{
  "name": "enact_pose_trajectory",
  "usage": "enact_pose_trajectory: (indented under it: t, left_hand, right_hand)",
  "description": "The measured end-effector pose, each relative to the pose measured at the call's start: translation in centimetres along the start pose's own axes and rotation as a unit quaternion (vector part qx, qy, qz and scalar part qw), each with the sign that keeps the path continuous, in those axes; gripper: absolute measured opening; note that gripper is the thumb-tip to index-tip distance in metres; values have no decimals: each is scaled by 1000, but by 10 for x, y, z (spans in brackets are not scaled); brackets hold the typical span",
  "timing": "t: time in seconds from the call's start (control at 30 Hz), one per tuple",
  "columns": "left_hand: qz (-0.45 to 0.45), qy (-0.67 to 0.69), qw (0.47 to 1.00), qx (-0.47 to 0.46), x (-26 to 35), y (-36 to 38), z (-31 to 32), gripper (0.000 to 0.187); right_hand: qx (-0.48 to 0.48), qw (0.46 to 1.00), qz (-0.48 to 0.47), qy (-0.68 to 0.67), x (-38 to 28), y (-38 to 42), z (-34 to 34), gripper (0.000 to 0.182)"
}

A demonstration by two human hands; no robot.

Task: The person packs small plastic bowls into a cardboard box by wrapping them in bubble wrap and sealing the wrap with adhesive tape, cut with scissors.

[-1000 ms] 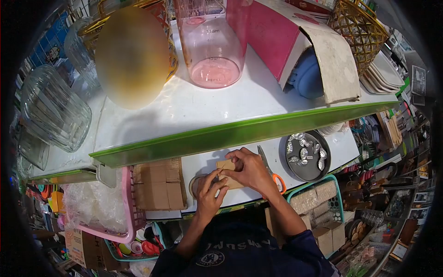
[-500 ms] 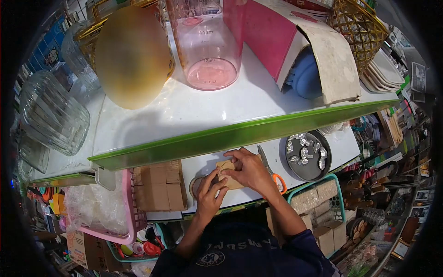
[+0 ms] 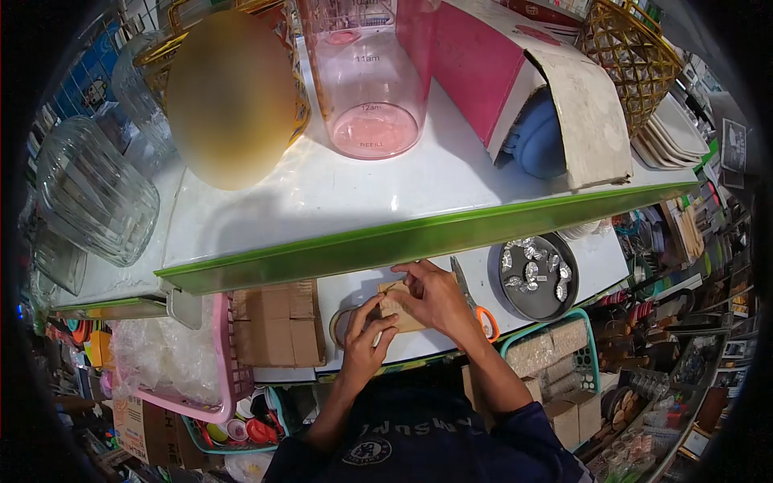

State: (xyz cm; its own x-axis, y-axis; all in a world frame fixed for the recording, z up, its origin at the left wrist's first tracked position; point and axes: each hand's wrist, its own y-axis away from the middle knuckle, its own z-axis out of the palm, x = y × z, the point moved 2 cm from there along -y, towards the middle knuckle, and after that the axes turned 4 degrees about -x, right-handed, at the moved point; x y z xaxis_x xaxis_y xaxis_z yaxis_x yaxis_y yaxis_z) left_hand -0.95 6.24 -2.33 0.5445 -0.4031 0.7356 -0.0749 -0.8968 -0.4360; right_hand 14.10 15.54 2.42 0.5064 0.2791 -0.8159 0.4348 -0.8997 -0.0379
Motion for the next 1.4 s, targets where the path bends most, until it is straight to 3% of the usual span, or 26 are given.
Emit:
enact_pose_trajectory:
  t: [0.07,0.37,0.63,0.87,1.23,1.4]
  left_hand:
    - [-22,0,1000,-3,4,-1,-2,22]
    - [-21,-37,999,-9,3,0,0,23]
    - [-6,-28,1000,1,5,1,0,21]
    - [-45,-27,999,-1,10,-2,0,23]
    - [-15,-65,998,-8,8,3,1,23]
    - [-35,-21,999,-6,4,4,3,21]
  right_hand:
    - [-2,999,-44,27,-6,3,-2,44]
    - [-6,1000,-10,11,3,1,1,45]
    - [-17,999,-40,14,-6,6,-4,40]
    - [-1,999,-34,-9,5,3,2,34]
    - [7,999,-48,18,0,4,1,41]
    - [7,1000,-27,-5,5,3,3,41]
